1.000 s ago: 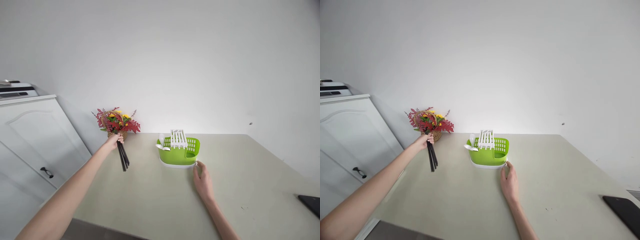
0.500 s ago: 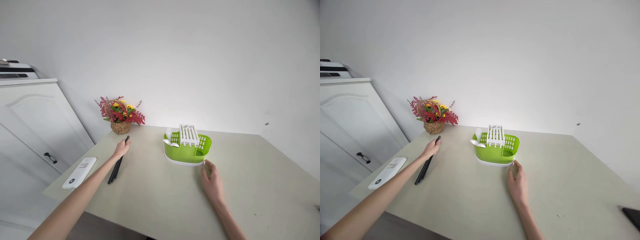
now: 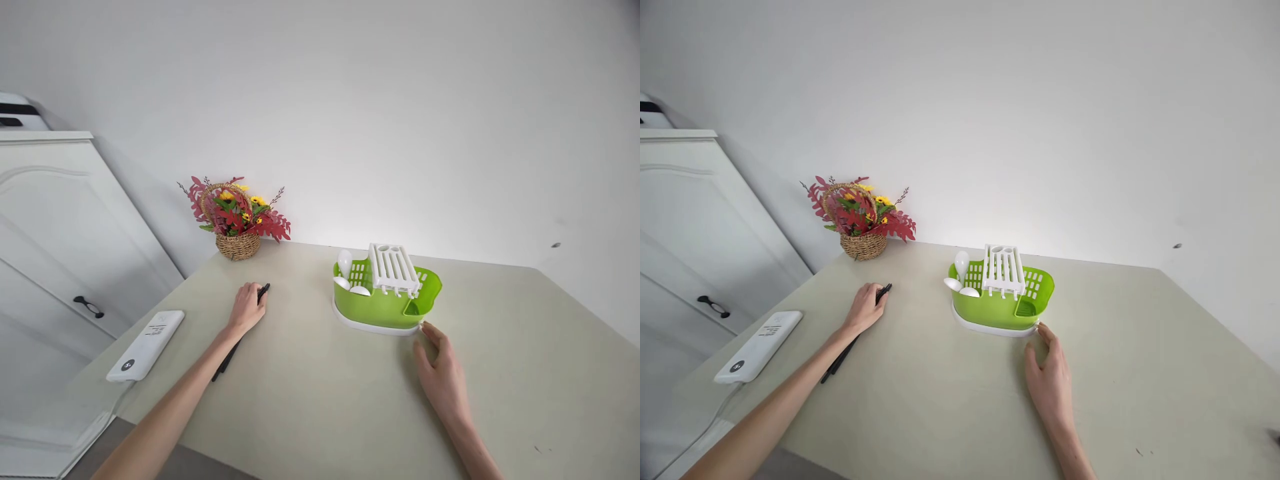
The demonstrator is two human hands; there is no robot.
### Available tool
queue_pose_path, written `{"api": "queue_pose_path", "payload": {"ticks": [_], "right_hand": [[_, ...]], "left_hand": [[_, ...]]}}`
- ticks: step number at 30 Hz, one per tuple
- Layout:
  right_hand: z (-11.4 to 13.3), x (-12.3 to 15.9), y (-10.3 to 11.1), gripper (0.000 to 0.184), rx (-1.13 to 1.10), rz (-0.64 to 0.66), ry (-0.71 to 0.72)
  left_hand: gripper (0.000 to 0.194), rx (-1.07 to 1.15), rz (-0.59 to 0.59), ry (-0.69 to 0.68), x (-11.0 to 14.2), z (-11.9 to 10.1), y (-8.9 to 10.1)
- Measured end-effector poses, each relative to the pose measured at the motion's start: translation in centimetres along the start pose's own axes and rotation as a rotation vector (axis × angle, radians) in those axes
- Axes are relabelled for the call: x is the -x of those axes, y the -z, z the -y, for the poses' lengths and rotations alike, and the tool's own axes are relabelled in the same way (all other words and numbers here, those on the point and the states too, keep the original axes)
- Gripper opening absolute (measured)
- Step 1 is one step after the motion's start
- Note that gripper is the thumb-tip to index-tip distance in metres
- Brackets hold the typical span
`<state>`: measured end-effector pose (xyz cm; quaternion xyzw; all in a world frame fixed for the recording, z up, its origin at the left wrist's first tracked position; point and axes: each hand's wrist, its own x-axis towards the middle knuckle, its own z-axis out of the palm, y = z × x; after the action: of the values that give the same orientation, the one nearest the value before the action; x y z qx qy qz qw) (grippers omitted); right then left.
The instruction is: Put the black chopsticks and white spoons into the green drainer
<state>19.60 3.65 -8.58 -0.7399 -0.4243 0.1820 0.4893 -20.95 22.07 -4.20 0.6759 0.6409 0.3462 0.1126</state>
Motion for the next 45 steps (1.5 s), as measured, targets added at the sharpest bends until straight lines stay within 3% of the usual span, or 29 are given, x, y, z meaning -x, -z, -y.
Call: {"api": "queue_pose_path", "payload": {"ticks": [7, 15, 18, 21, 25, 29, 32, 39, 45], "right_hand": [[-0.1, -0.1, 0.0, 0.058, 0.045, -0.001, 0.010], [0.2, -0.1, 0.0, 0.060, 0.038, 0.007, 0.012], [0.2, -0.1, -0.1, 0.061, 0.019, 0.007, 0.020], [0.0, -0.1, -0.3, 0.059, -0.005, 0.005, 0.034], [-0.4, -0.2, -0.5, 0.058, -0.032, 0.002, 0.051], [-0.7, -0.4, -0.7, 0.058, -0.060, -0.011, 0.052], [-0.8, -0.4, -0.8, 0.058, -0.072, -0.009, 0.048], [-0.5, -0.6, -0.8, 0.055, -0.061, -0.009, 0.058], [-0.3, -0.4, -1.0, 0.054, -0.069, -0.010, 0.076]], "left_hand": [[0.033, -0.242, 0.021, -0.222, 0.8, 0.7, -1.2], [0.053, -0.370, 0.182, -0.133, 0.0, 1.7, -2.2], [0.056, -0.369, 0.192, -0.082, -0.2, 1.0, -1.7], [0.055, -0.267, 0.202, -0.153, 0.3, -1.9, -0.6], [0.050, 0.086, 0.163, -0.464, 2.1, -9.2, 1.0], [0.071, 0.221, 0.209, -0.724, 2.8, -16.6, 1.4], [0.085, 0.171, 0.291, -0.847, 1.8, -20.1, 0.9], [0.078, -0.074, 0.520, -0.868, -2.1, -23.1, -0.3], [0.051, -0.041, 0.434, -0.947, -2.8, -23.1, -0.8]]}}
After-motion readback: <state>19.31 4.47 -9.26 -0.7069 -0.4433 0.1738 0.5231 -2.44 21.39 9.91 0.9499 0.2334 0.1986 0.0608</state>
